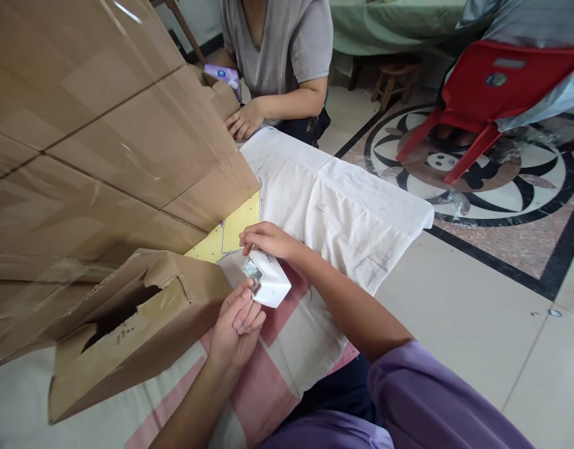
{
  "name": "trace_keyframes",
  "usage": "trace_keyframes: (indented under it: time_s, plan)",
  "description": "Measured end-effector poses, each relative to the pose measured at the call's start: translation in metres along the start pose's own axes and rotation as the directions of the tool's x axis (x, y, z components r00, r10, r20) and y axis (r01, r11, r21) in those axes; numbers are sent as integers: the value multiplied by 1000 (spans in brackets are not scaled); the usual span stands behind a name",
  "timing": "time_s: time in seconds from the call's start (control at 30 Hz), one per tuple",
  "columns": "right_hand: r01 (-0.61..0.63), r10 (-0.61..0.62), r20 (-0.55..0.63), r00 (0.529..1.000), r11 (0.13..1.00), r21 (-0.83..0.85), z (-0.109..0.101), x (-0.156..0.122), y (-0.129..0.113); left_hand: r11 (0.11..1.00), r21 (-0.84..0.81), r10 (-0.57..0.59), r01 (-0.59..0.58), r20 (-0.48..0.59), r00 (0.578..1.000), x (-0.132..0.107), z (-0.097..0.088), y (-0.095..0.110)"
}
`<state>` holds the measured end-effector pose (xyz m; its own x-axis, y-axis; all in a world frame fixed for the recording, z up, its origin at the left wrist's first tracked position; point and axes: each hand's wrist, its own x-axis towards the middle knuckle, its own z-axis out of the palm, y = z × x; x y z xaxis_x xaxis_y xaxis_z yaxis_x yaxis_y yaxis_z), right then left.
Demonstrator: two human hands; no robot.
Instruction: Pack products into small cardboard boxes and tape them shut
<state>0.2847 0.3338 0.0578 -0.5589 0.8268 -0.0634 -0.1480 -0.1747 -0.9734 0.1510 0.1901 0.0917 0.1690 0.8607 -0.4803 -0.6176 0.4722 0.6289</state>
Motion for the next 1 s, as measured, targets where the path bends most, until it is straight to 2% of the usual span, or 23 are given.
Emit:
trace_keyframes:
  time_s: [0.13,0.23,0.4,0.53,0.6,0.73,1.0]
  plan:
    - [-28,23,96,995,999,46,14,-5,1,999,17,35,-34,-27,999,4,-1,4]
    - [13,-23,98,995,994,107,23,-6,9,998,14,57,-57,-37,998,4,-1,4]
    - [205,-210,14,978,966,160,24,-4,14,990,20,138,-137,-83,987,5,1,2]
    - [370,-364,-69,929,923,105,13,2,12,987,134,96,-85,-80,992,10,5,1]
    - [370,-361,-87,928,920,130,8,7,13,980,191,81,-61,-95,992,14,7,-2]
    - [295,-282,-98,954,943,157,4,16,21,961,268,114,-68,-159,981,19,9,-9]
    - [251,-237,-131,963,962,109,4,18,23,968,245,103,-56,-187,977,13,13,-19]
